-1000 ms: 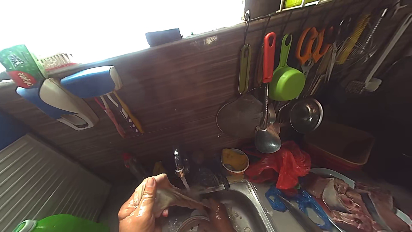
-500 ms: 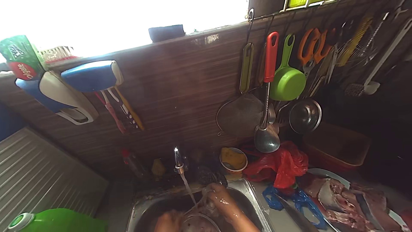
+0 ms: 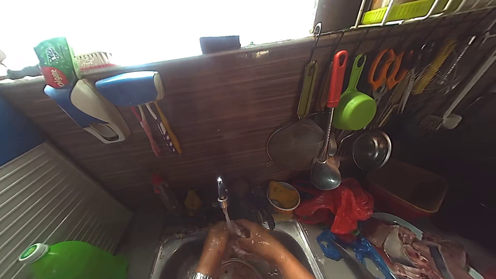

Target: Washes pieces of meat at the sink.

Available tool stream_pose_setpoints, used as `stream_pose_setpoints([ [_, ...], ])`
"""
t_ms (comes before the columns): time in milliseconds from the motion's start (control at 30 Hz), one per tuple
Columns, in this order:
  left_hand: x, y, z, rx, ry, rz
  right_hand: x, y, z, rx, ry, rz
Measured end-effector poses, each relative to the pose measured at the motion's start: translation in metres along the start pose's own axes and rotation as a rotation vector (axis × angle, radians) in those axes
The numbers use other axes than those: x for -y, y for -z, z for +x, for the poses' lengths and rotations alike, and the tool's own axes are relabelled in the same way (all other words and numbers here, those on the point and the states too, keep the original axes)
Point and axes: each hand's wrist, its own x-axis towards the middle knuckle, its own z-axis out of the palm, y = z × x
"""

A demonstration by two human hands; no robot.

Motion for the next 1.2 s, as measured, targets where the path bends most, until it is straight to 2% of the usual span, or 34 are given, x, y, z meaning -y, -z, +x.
stream_pose_setpoints([
  [100,-0.019,-0.001,-0.006,0.032,-0.046,-0.020,-0.024,0.002,-0.002,-0.070,-0.005,-0.235],
  [233,-0.027,-0.005,-0.014,-0.021,-0.137,-0.050,-0.058,-0.005,-0.005,-0.162,-0.115,-0.078],
  [400,-0.019,-0.001,-0.027,-0.094,-0.166,-0.024,-0.072,-0.008,-0.003,-0.329,-0.151,0.179],
  [467,-0.009,0.008,-0.030,-0.094,-0.145,0.082,-0.061,-0.005,-0.007,-0.346,-0.125,0.390],
  [533,0.005,0.019,-0.029,-0.011,-0.063,0.189,-0.042,0.000,-0.012,-0.247,-0.113,0.521],
  [633,0.027,0.028,-0.026,0.227,0.032,0.170,-0.013,0.005,-0.013,-0.084,-0.144,0.517],
  [700,0.037,0.026,-0.023,0.337,-0.004,0.098,0.000,0.003,-0.007,-0.029,-0.166,0.488],
  [867,0.041,-0.001,-0.028,0.195,-0.060,-0.218,0.018,-0.003,-0.004,0.046,-0.192,0.468],
  [933,0.041,-0.007,-0.029,0.148,-0.096,-0.318,0.032,-0.005,-0.009,-0.008,-0.142,0.537],
  [1067,0.047,-0.016,-0.030,0.078,-0.142,-0.143,0.073,0.000,-0.023,-0.146,-0.016,0.693],
  [1200,0.057,-0.019,-0.027,0.018,-0.208,-0.140,0.100,-0.001,-0.032,-0.161,0.067,0.718],
])
